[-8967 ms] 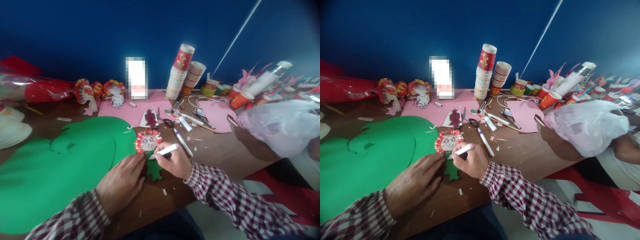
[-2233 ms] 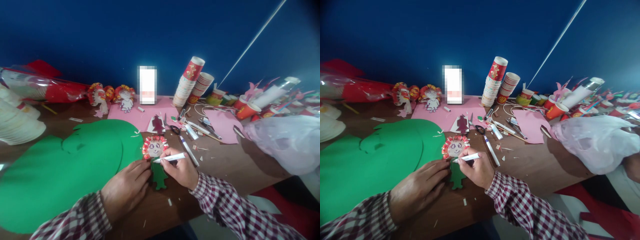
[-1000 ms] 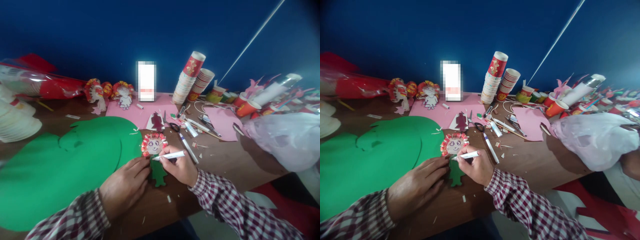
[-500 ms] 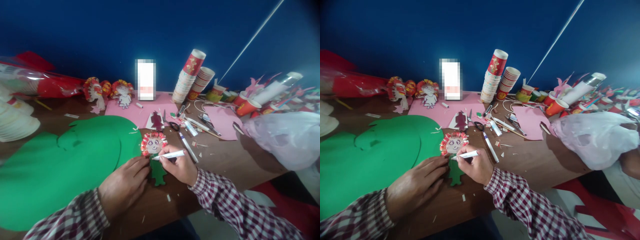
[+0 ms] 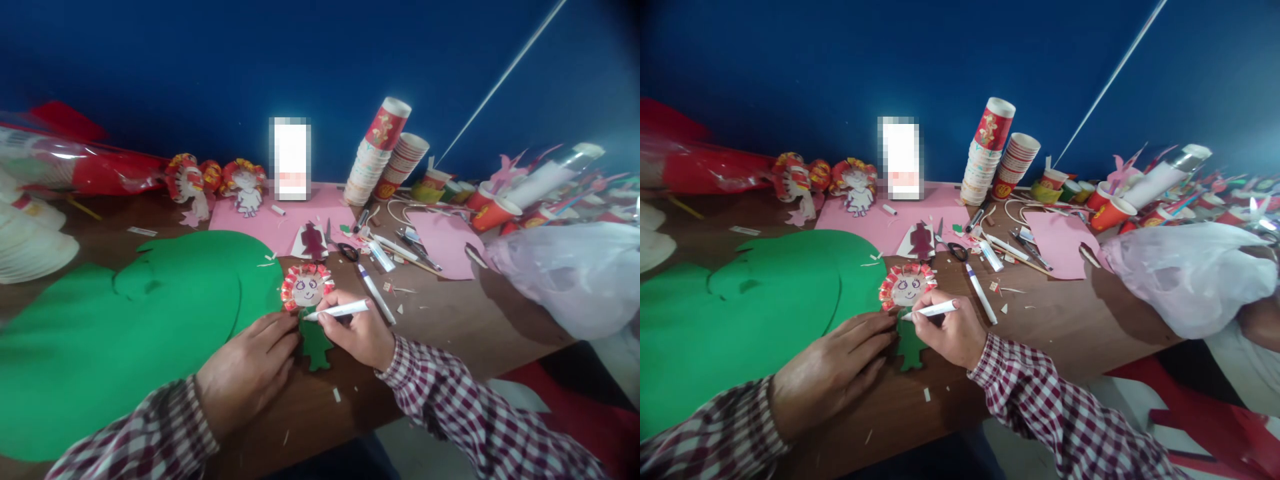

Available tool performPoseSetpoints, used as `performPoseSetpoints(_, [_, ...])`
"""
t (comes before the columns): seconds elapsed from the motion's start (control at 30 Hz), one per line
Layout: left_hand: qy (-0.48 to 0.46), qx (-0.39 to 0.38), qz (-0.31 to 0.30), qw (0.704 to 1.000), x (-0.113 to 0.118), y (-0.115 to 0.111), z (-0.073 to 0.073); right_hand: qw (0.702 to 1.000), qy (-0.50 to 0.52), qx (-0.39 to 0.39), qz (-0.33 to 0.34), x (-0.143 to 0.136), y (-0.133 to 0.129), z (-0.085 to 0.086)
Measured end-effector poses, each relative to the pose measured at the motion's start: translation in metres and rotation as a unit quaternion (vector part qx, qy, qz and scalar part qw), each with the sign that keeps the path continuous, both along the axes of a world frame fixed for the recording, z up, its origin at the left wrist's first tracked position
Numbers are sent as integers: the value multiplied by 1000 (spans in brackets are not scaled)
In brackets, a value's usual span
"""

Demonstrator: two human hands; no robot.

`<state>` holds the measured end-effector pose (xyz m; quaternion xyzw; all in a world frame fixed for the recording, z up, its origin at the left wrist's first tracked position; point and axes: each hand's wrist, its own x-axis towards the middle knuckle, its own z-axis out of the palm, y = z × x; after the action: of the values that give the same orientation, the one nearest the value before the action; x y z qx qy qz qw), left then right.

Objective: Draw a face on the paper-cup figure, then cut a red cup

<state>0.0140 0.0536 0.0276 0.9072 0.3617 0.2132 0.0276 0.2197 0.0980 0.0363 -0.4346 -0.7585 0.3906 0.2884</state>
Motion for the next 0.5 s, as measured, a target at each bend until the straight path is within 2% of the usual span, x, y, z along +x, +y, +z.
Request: performPoseSetpoints(0.5, [-1, -2, 0, 1000, 0, -1, 0, 1000, 3, -12, 5, 0, -1, -1])
